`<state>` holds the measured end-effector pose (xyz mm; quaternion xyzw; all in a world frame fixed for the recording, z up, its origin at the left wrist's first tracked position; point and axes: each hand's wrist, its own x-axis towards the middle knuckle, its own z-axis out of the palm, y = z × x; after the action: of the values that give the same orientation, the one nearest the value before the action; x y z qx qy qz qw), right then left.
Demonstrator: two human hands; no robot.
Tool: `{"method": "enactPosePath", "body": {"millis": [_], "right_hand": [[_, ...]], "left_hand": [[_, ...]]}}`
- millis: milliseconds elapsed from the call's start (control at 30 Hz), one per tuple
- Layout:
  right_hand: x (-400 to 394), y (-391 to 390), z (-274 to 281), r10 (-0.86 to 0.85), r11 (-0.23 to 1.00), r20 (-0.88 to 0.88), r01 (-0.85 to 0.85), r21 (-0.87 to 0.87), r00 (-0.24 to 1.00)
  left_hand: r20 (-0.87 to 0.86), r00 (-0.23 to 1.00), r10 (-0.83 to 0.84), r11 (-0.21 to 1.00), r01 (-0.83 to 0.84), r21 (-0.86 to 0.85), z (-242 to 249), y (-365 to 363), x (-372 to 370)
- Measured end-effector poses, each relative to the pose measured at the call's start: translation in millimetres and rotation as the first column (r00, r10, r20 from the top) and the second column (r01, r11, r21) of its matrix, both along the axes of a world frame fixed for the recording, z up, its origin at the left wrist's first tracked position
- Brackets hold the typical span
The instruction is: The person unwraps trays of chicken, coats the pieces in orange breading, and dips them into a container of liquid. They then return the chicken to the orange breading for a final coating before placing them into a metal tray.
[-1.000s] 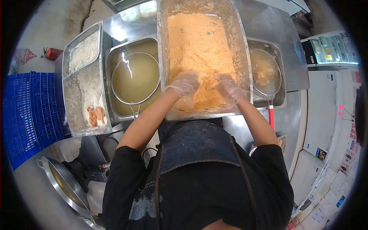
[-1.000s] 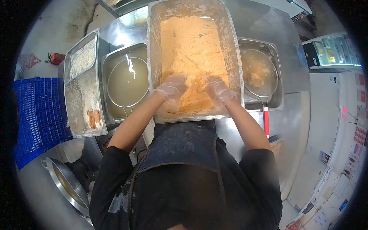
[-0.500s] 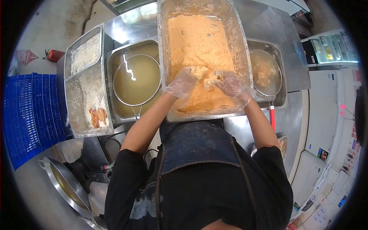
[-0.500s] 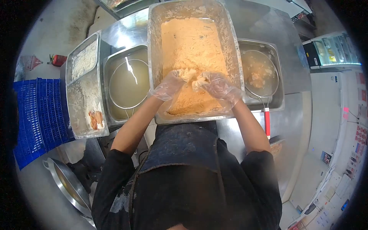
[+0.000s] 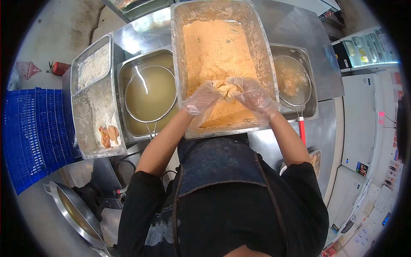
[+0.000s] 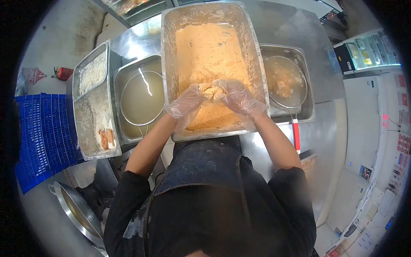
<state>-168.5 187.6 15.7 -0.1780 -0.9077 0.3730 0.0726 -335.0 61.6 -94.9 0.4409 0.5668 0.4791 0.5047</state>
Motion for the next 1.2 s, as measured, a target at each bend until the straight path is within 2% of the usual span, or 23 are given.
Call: {"method": "enactPosePath", "body": {"millis": [33,67,100,133,167,200,233,267,300,333,367,433,500,567,667,733,767,833,900,967,1033,1100,1200], "right_hand": [[-1,0,5,0.036,0.986,-0.002,-0.035,0.163,0.999],[0,0,10,0.038,0.986,-0.001,-0.038,0.162,0.999],[2,1,15,-0.032,0.996,-0.076,0.038,0.082,0.997],[3,3,18,-0.109,0.994,-0.149,0.11,0.0,0.983],[2,8,7,-0.11,0.994,-0.152,0.112,0.005,0.982],[2,13,-14,-0.115,0.968,-0.025,0.118,0.219,0.993],[6,14,-30,-0.15,0.903,0.101,0.095,0.419,0.984],[13,9,-34,-0.164,0.902,0.1,0.108,0.417,0.981],[17,9,-34,-0.203,0.979,0.064,0.202,0.028,0.977],[16,17,-34,-0.242,0.903,0.035,0.238,-0.359,0.97],[20,26,-52,-0.249,0.904,0.035,0.245,-0.35,0.968],[35,39,-86,-0.264,0.963,-0.051,0.266,0.044,0.963],[43,38,-98,-0.278,0.942,0.016,0.269,0.2,0.961],[35,46,-80,-0.293,0.898,0.073,0.249,0.363,0.953],[43,46,-40,-0.336,0.936,-0.053,0.34,0.088,0.94],[42,53,-6,-0.365,0.858,0.193,0.409,-0.31,0.911],[47,54,3,-0.362,0.858,0.198,0.409,-0.311,0.911],[58,61,16,-0.432,0.827,-0.138,0.331,-0.455,0.891],[70,67,27,-0.51,0.817,-0.216,0.391,-0.425,0.832],[90,80,27,-0.583,0.797,-0.296,0.462,-0.389,0.756],[120,108,1,-0.708,0.694,-0.191,0.619,-0.367,0.68],[142,136,-27,-0.67,0.737,-0.135,0.633,-0.236,0.73],[148,147,-36,-0.719,0.695,-0.009,0.719,0.028,0.695]], "left_hand": [[0.001,1.0,0.002,1.0,-0.002,0.001,9,-4,-5],[-0.563,0.824,-0.06,0.971,0.178,0.158,17,-12,-15],[-0.931,0.364,0.019,0.896,0.408,0.178,25,-17,-21],[-0.932,0.362,0.022,0.895,0.409,0.18,47,-12,-17],[-0.675,0.726,0.13,0.991,-0.115,0.067,75,-4,-9],[-0.333,0.848,0.413,0.819,-0.505,-0.271,88,-2,-1],[-0.333,0.851,0.406,0.823,-0.499,-0.272,76,-10,-2],[-0.636,0.728,0.257,0.928,-0.369,-0.047,55,-23,-10],[-0.867,0.463,0.185,0.98,-0.147,0.131,46,-24,-17],[-0.867,0.454,0.205,0.977,-0.144,0.156,53,-12,-19],[-0.834,0.509,0.212,0.962,-0.26,0.086,60,-7,-14],[-0.787,0.577,0.219,0.937,-0.349,0.005,57,-2,-2],[-0.88,0.463,0.106,0.973,-0.23,-0.004,47,1,-3],[-0.865,0.483,0.133,0.971,-0.237,0.017,61,13,-1],[-0.825,0.56,0.084,0.948,-0.3,-0.107,48,31,1],[-0.799,0.601,0.031,0.911,-0.346,-0.225,45,32,1],[-0.788,0.609,0.089,0.934,-0.325,-0.146,54,33,3],[-0.772,0.618,0.151,0.947,-0.315,-0.066,59,37,8],[-0.909,0.411,0.065,0.983,-0.183,-0.013,59,50,18],[-0.926,0.373,-0.058,0.994,-0.062,-0.088,59,64,33],[-0.932,0.322,-0.166,0.986,0.066,-0.153,56,82,52],[-0.961,0.227,-0.156,0.968,0.231,-0.103,39,93,71],[-0.939,0.244,-0.241,0.934,0.322,-0.156,-6,112,87]]}}
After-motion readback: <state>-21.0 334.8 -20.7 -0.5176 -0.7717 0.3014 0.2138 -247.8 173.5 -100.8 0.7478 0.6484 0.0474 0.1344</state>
